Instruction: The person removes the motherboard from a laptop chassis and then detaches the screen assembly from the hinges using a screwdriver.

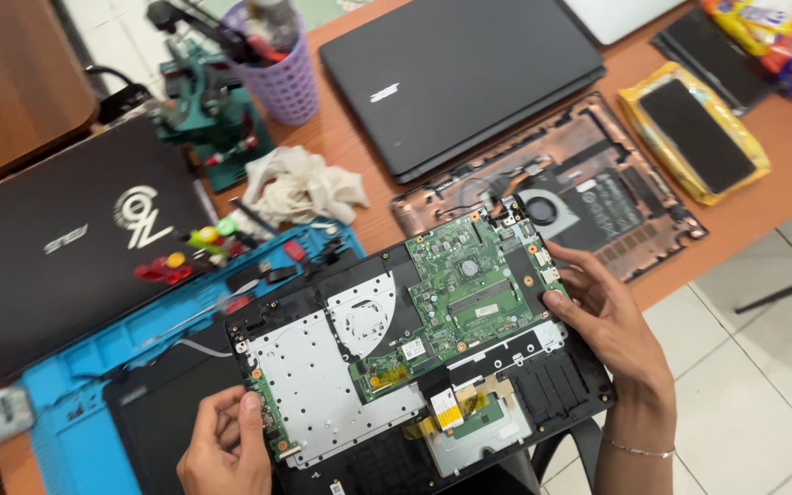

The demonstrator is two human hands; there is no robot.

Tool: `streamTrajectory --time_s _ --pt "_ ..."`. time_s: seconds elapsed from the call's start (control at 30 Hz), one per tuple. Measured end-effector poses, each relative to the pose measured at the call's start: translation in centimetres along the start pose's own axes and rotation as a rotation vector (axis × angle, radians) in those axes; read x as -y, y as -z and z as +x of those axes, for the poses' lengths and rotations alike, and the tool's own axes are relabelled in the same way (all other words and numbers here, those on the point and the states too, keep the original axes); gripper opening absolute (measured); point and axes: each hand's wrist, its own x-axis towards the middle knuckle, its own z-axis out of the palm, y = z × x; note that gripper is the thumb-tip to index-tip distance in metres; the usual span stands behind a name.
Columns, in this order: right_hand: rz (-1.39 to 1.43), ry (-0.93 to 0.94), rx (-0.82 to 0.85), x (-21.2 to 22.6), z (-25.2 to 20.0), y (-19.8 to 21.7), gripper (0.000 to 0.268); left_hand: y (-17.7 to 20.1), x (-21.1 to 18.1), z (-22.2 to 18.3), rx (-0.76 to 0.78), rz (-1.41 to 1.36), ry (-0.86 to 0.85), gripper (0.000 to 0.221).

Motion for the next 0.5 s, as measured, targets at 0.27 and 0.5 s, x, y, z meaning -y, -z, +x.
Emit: streamTrajectory --time_s 0.27,0.5 --pt "-0.057 0.021 -0.102 0.7 3.0 8.0 0.046 -5.5 -4.7 0.0 0.280 -0.331 0.038 0.025" --pt "-0.355 0.077 -0.123 3.1 7.7 13.6 0.043 -11.4 -9.1 0.6 0.438 -0.504 -0.005 0.030"
